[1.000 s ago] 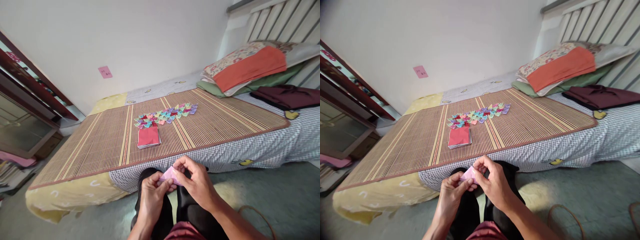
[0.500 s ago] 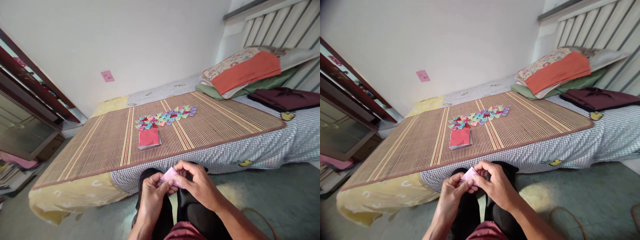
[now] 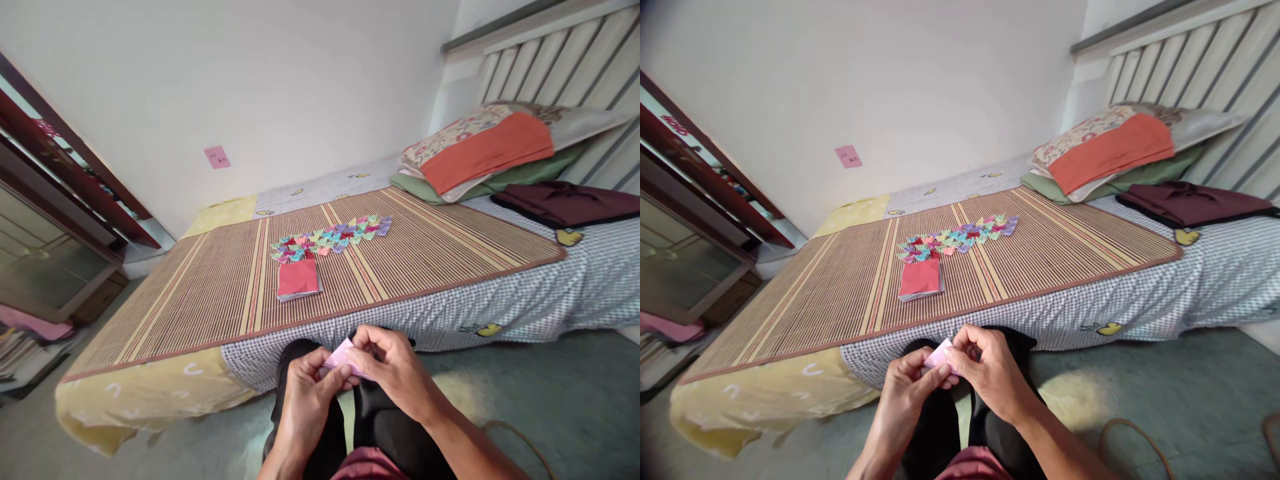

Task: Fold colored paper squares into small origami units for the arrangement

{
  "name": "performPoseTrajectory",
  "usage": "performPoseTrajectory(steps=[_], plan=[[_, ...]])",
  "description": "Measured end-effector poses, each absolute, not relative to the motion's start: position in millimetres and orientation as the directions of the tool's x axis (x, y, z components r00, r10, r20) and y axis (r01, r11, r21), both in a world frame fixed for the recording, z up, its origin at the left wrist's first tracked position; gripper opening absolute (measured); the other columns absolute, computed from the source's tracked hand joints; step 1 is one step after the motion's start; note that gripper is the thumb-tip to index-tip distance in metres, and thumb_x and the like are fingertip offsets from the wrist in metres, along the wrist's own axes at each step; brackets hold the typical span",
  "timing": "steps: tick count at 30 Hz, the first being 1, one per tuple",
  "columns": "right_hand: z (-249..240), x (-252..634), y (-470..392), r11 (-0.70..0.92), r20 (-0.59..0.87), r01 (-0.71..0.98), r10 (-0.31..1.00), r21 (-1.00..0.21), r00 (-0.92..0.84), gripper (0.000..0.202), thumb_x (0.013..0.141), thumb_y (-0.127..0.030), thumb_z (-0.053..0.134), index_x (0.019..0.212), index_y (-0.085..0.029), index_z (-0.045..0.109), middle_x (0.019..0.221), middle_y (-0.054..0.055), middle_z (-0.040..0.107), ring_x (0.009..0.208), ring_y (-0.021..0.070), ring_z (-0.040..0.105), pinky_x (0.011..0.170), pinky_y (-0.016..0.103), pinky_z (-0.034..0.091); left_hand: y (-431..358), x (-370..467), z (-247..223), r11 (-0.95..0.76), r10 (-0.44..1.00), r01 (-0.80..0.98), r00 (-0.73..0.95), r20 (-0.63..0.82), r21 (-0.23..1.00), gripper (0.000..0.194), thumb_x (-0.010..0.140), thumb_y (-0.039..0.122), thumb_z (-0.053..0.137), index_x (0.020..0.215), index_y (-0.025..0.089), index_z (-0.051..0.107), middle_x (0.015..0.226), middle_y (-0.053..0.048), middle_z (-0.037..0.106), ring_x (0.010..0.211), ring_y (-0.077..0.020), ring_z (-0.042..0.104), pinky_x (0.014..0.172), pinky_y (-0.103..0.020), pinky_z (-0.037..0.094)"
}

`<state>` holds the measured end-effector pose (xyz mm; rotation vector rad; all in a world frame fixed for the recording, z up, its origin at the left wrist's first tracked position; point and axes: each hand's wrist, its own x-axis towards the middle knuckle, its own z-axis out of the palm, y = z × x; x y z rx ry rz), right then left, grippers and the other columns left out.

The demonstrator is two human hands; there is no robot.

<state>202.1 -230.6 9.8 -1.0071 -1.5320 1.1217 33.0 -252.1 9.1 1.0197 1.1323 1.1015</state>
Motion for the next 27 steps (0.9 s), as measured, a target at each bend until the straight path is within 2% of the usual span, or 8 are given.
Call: performPoseTrajectory(steps=[6,12,18,23,27], plan=[[10.6,202.6,-227.8,0.201,0.189,0.03,0.956,-0.979,-0.223,0.031,0.095,-0.04,0.066,0.073,-0.02,0.058,0.063,-0.004,0.055,0.057,0.0121,0.05,0.054,0.024,0.04,-250.6,33.5,10.7,0.145,0.989,-0.124,0.048,-0.14,0.982,0.039,0.069,0.052,0.095,0.071,0.015,0.081,0.066,-0.007,0.078,0.063,-0.0175,0.071,0.064,-0.024,0.057],[10.8,208.4,-230.0,0.214,0.168,0.134,0.941,-0.968,-0.295,0.025,0.097,-0.037,0.065,0.08,-0.019,0.068,0.069,-0.002,0.057,0.062,0.0133,0.049,0.058,0.025,0.04,-246.4,29.7,8.0,0.09,0.992,-0.18,-0.067,-0.103,0.98,0.038,0.069,0.049,0.096,0.072,0.015,0.08,0.066,-0.004,0.077,0.063,-0.0149,0.068,0.065,-0.022,0.056],[-4.3,195.7,-230.9,0.186,0.186,-0.012,0.971,-0.982,-0.148,0.029,0.098,-0.043,0.068,0.082,-0.019,0.07,0.085,0.002,0.061,0.071,0.0149,0.058,0.064,0.026,0.046,-243.8,27.4,0.1,0.028,0.991,-0.202,-0.121,-0.053,0.979,0.033,0.074,0.045,0.093,0.076,0.015,0.08,0.07,-0.004,0.076,0.068,-0.0154,0.068,0.069,-0.023,0.054],[-5.4,186.1,-232.0,0.094,0.106,-0.111,0.988,-0.989,-0.11,0.031,0.093,-0.048,0.074,0.082,-0.02,0.073,0.075,-0.001,0.058,0.062,0.0129,0.052,0.058,0.025,0.045,-245.5,21.5,-3.6,-0.055,0.987,-0.137,-0.158,0.033,0.989,0.022,0.082,0.038,0.088,0.085,0.017,0.082,0.076,-0.002,0.074,0.075,-0.0163,0.067,0.073,-0.023,0.053],[-2.6,185.9,-231.6,0.031,0.051,-0.131,0.987,-0.991,-0.149,0.03,0.092,-0.049,0.075,0.087,-0.02,0.077,0.076,0.001,0.066,0.066,0.0148,0.058,0.063,0.026,0.051,-247.4,18.3,-2.2,-0.152,0.977,-0.041,-0.158,0.144,0.987,0.015,0.088,0.034,0.083,0.092,0.019,0.083,0.087,-0.005,0.078,0.084,-0.0196,0.07,0.079,-0.026,0.056]])
